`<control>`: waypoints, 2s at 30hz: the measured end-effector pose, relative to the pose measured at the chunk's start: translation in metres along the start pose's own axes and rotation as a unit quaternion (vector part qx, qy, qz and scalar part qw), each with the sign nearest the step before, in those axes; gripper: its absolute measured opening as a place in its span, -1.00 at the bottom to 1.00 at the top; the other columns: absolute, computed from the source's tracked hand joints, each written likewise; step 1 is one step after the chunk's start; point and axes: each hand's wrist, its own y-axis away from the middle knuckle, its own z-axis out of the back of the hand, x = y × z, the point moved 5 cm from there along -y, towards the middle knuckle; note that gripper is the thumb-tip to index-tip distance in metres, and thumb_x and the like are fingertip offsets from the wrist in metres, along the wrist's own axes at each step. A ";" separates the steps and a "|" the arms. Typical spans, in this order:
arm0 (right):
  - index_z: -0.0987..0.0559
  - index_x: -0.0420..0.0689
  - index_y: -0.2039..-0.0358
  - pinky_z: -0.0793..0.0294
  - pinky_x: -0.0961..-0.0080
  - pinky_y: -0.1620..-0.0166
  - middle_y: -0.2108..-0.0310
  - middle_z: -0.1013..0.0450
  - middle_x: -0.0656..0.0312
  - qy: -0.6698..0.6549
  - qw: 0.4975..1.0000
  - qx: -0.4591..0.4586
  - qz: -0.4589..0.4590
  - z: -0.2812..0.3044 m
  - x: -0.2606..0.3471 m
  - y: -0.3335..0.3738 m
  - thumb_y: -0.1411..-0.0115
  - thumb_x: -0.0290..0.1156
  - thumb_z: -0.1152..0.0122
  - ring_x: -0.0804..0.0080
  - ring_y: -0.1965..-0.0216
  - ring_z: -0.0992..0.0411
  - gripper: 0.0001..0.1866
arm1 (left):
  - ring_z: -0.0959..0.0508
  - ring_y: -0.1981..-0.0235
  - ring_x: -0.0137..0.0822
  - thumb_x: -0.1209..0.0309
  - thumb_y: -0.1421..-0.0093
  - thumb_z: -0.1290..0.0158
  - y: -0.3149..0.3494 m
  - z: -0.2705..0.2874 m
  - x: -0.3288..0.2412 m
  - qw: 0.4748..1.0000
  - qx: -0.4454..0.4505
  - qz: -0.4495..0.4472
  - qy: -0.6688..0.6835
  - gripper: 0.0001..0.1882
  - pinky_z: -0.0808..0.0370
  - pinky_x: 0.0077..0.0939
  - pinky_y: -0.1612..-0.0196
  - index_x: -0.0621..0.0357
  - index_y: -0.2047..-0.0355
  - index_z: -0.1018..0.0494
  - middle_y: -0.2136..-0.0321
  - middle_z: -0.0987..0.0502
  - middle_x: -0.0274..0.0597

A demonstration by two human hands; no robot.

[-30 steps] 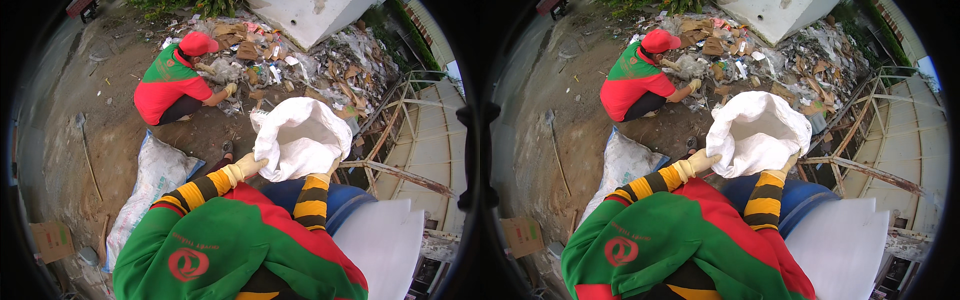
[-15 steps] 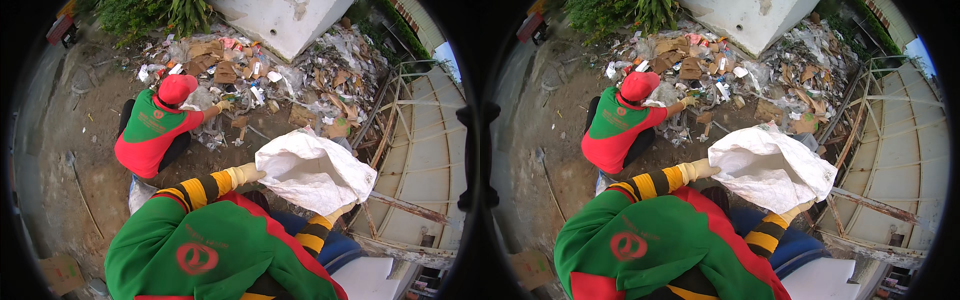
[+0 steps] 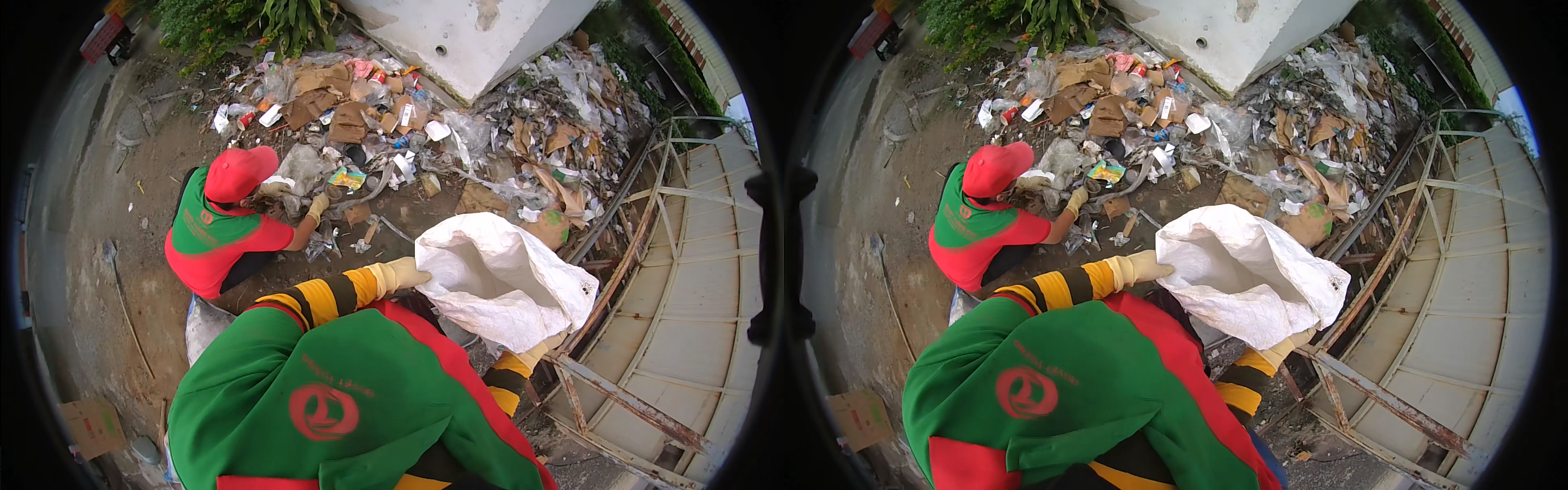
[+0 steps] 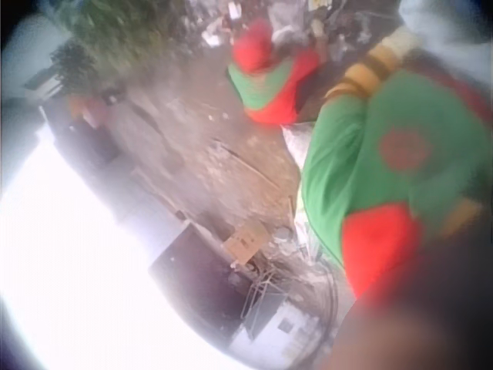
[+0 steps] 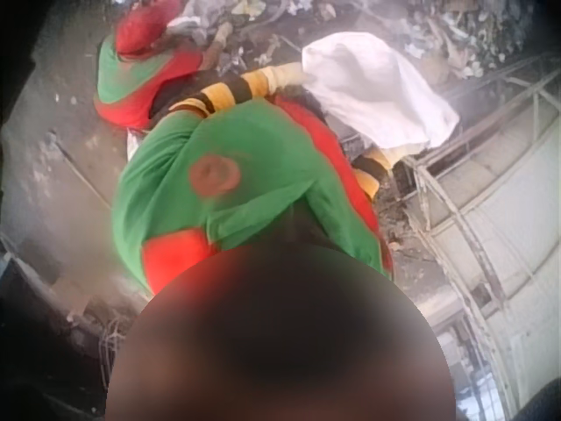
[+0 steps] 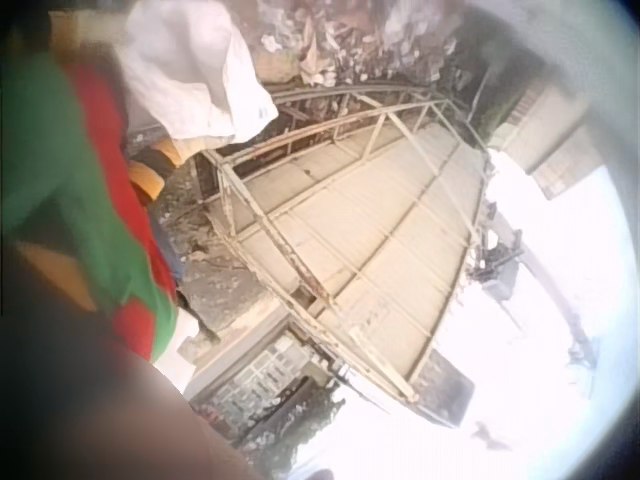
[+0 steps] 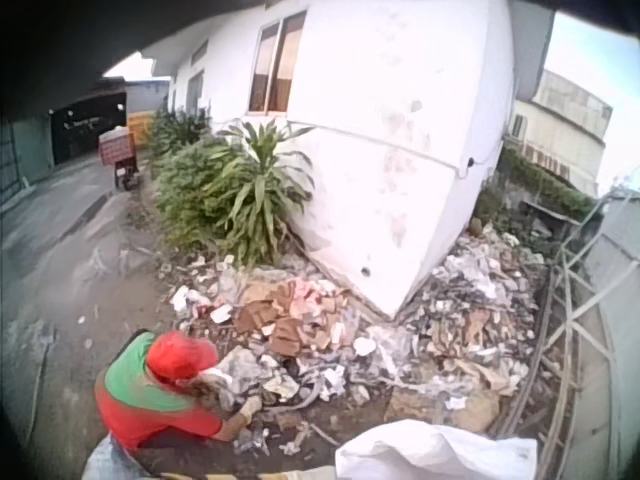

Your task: The person collects scattered trash by hand and places it into a white sack. A coworker sweeps debris into a pile while the person picks up items and transfers them into the sack.

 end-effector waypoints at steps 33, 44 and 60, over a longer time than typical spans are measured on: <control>-0.56 -0.21 0.23 -0.45 0.47 0.31 0.36 -0.51 0.20 0.059 0.891 0.358 -0.274 -0.434 -0.151 -0.315 -0.25 -0.24 0.02 0.37 0.40 -0.47 -0.69 | -0.47 0.09 -0.28 0.28 -0.17 -0.02 -0.213 0.167 -0.030 0.897 -0.328 0.085 0.283 -0.54 -0.37 -0.43 0.00 0.26 -0.04 -0.35 0.09 -0.50 -0.13; -0.53 -0.20 0.15 -0.42 0.53 0.28 0.27 -0.48 0.23 0.299 0.676 0.471 -0.482 -0.472 -0.361 -0.285 -0.20 -0.32 -0.08 0.44 0.32 -0.43 -0.73 | -0.52 0.47 -0.29 0.30 -0.16 -0.05 -0.138 0.098 0.022 0.542 -0.560 0.149 0.608 -0.65 -0.44 -0.41 0.45 0.30 0.12 -0.44 0.35 -0.55 -0.18; -0.28 0.03 -0.14 -0.45 0.17 0.12 0.07 -0.41 0.19 0.489 0.197 0.673 -0.519 -0.443 -0.391 -0.239 -0.15 -0.10 -0.20 0.18 0.08 -0.41 -0.42 | -0.54 0.25 -0.14 0.23 -0.23 0.09 -0.154 -0.090 -0.077 -0.118 -0.802 -0.070 0.581 -0.64 -0.54 -0.15 0.16 0.13 0.03 -0.35 0.17 -0.48 -0.10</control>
